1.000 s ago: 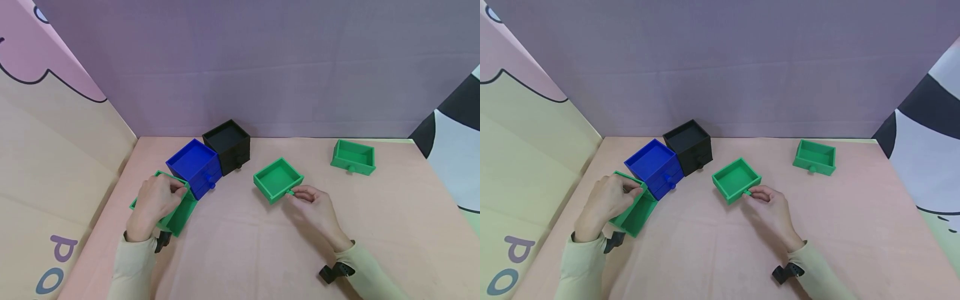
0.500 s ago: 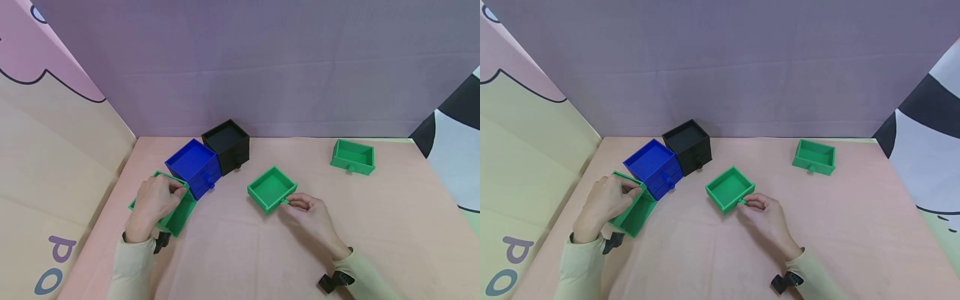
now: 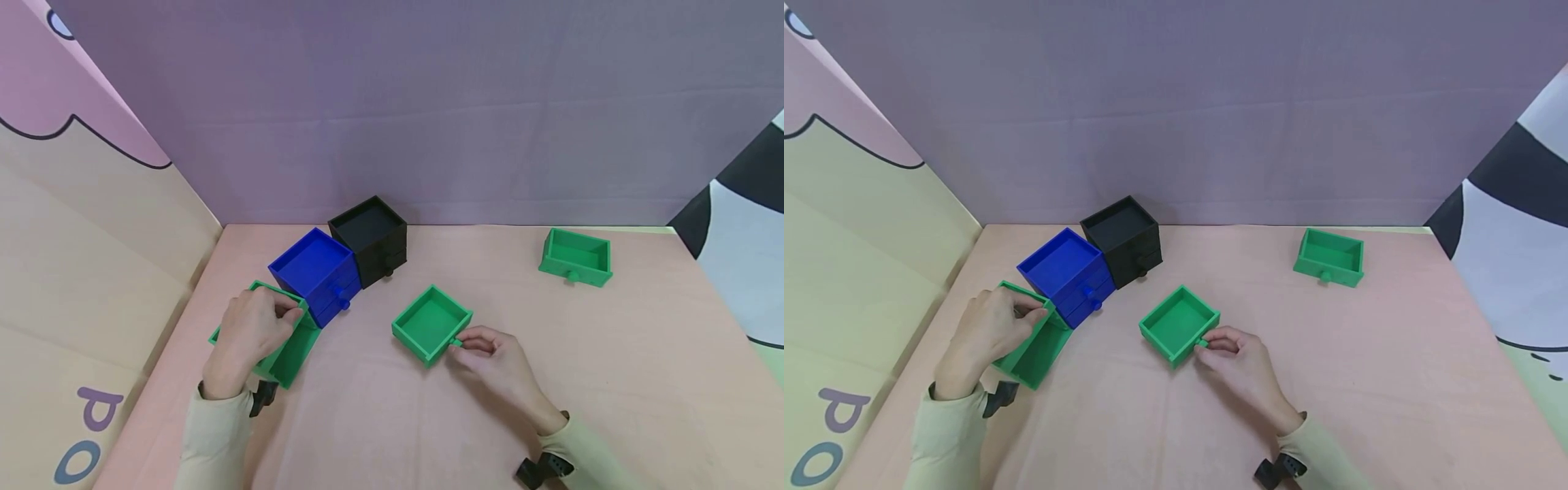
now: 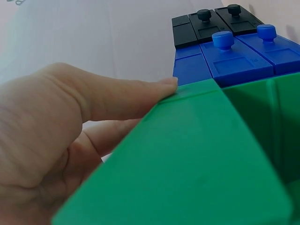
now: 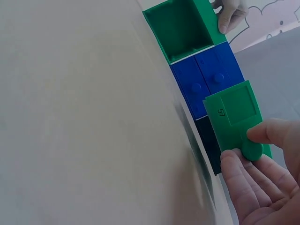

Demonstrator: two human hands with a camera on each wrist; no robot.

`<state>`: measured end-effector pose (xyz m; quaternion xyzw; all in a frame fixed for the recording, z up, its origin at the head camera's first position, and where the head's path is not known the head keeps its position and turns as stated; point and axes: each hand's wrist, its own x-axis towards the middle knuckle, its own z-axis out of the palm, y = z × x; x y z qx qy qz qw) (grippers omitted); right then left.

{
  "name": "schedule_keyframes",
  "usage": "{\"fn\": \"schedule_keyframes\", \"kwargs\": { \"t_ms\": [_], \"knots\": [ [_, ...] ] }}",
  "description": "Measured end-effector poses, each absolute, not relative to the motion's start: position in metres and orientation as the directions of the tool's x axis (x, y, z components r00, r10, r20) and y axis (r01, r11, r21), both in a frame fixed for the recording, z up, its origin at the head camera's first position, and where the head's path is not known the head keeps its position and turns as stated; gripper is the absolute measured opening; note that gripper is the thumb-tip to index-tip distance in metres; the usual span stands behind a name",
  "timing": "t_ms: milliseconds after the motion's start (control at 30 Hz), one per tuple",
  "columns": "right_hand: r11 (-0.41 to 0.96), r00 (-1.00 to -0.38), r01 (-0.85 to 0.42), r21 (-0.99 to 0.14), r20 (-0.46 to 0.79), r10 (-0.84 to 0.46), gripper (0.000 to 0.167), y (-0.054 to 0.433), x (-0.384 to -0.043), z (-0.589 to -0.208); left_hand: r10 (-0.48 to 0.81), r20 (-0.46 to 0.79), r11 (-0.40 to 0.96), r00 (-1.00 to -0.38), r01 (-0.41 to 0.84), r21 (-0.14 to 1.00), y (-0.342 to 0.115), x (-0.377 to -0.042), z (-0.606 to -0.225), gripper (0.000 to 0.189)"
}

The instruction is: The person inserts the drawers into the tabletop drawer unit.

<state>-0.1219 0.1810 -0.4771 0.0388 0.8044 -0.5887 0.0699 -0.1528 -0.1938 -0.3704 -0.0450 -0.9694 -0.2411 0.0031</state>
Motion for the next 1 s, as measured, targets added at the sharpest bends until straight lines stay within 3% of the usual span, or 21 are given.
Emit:
{"fn": "schedule_keyframes", "kwargs": {
  "t_ms": [500,1000],
  "knots": [
    [0.269,-0.976,0.152,-0.951,-0.187,-0.108,0.022,0.163,-0.116,-0.478,0.100,0.021,0.876,-0.995,0.098,0.473,-0.194,-0.153,-0.369,0.015],
    [0.344,-0.954,0.087,-0.935,-0.177,-0.241,0.019,0.138,-0.117,-0.480,0.091,0.024,0.882,-0.996,0.092,0.462,-0.194,-0.154,-0.370,0.014]
  ]
}}
